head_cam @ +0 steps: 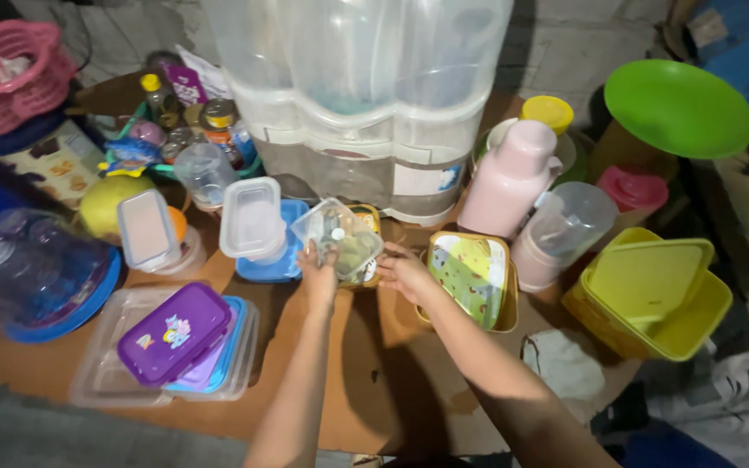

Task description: The person opens and closes several plastic food storage containers, then stacks them by size and color on a cluttered table. The person handles containers with different lids and shapes, aligning them into neat piles.

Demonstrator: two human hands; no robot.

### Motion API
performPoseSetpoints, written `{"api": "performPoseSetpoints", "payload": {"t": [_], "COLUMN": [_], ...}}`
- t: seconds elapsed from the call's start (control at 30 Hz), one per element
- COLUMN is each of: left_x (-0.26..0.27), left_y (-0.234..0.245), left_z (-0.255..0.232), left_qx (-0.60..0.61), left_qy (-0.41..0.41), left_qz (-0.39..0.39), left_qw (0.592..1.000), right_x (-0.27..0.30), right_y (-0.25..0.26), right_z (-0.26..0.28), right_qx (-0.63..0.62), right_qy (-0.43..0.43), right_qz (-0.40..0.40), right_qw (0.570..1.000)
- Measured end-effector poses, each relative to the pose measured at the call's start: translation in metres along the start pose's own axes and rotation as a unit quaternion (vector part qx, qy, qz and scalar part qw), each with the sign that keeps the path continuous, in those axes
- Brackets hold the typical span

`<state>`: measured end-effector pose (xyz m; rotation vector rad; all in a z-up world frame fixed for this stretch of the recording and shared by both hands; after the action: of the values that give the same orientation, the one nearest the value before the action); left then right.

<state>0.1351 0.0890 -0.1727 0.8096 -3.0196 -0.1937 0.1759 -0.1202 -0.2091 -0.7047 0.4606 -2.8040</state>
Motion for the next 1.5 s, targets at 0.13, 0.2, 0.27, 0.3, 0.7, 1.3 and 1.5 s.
{"api": "performPoseSetpoints", "payload": {"t": [0.13, 0.2, 0.27, 0.3, 0.7, 1.3, 1.5], "left_x": [0.045, 0.075, 0.103, 0.115, 0.148, 0.07, 0.076], "left_y": [-0.01, -0.032, -0.056, -0.066, -0.068, -0.129, -0.127], "left_z": [-0.037, -0.054, -0.066, -0.07, -0.034, -0.014, 0.054], "left_qx": [-0.085, -0.062, -0.1, -0.148, -0.248, -0.142, -0.201], "left_qy": [-0.187, -0.21, -0.245, -0.299, -0.159, -0.105, -0.113], "left_qz": [-0.072, -0.007, 0.121, 0.182, 0.271, 0.178, 0.207], "left_qw": [0.976, 0.976, 0.957, 0.925, 0.917, 0.968, 0.951], "right_x": [0.018, 0.03, 0.039, 0.044, 0.13, 0.207, 0.201], "right_y": [0.045, 0.07, 0.093, 0.103, 0.084, 0.138, 0.148], "right_z": [0.021, 0.039, 0.059, 0.068, 0.115, 0.014, -0.042], "right_qx": [0.253, 0.474, 0.598, 0.625, 0.657, 0.143, 0.384], "right_qy": [0.149, 0.23, 0.262, 0.272, 0.161, 0.013, 0.081], "right_qz": [-0.216, -0.315, -0.327, -0.317, -0.208, -0.361, -0.36], "right_qw": [0.931, 0.79, 0.684, 0.66, 0.706, 0.921, 0.846]}}
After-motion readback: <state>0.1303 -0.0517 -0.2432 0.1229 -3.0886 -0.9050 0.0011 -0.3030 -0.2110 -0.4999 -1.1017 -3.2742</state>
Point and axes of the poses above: each hand's wrist, its own x-axis away from the middle knuckle, its own y-axis out of the back of the hand, z = x × y, the point moved 2 cm from there along -x, towards the middle knuckle, and after that the axes turned 1 degree about -y, right-handed, at the moved point
